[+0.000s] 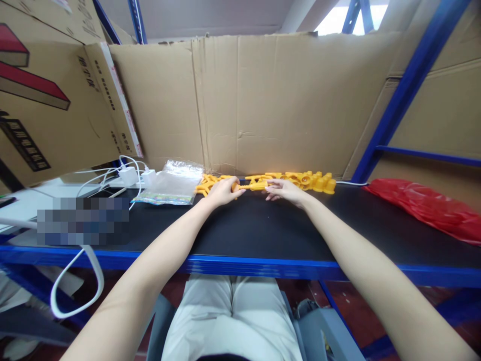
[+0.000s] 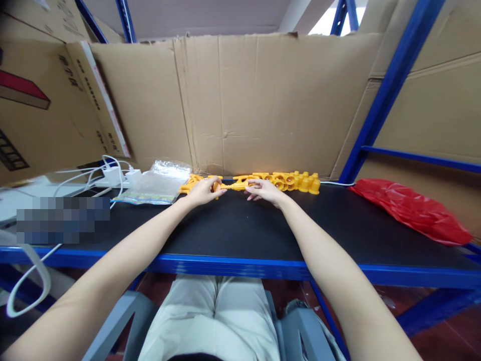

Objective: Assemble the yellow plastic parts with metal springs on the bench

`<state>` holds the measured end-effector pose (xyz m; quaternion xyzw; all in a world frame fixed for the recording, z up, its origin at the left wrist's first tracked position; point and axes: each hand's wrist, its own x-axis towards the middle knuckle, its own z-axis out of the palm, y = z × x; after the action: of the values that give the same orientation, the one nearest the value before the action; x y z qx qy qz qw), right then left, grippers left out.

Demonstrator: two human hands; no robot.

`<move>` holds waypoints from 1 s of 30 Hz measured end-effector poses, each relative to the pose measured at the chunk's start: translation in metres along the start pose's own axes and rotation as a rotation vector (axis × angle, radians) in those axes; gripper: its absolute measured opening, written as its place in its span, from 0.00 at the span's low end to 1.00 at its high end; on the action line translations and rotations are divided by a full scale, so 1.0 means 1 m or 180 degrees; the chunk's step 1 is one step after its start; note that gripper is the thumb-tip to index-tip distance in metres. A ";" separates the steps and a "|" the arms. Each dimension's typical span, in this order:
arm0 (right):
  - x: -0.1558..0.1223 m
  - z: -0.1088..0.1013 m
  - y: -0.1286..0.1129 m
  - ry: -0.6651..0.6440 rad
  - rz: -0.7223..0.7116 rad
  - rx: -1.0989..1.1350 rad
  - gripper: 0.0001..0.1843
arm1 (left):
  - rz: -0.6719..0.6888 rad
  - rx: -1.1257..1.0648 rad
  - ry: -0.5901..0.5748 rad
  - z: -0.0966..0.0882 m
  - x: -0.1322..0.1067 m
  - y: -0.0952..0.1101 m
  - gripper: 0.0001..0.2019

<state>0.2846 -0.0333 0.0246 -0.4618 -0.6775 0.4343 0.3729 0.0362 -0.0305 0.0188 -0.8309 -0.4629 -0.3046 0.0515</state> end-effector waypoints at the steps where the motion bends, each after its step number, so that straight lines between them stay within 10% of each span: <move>1: 0.000 0.000 0.000 -0.0002 0.0005 0.0009 0.27 | 0.0006 -0.0016 0.0017 0.000 0.000 0.000 0.20; 30: 0.003 0.001 0.005 -0.0172 0.0006 0.0209 0.17 | 0.0068 -0.0081 0.0158 0.006 0.000 -0.004 0.20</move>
<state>0.2840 -0.0295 0.0194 -0.4381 -0.6723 0.4690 0.3690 0.0357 -0.0259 0.0131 -0.8285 -0.4487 -0.3304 0.0556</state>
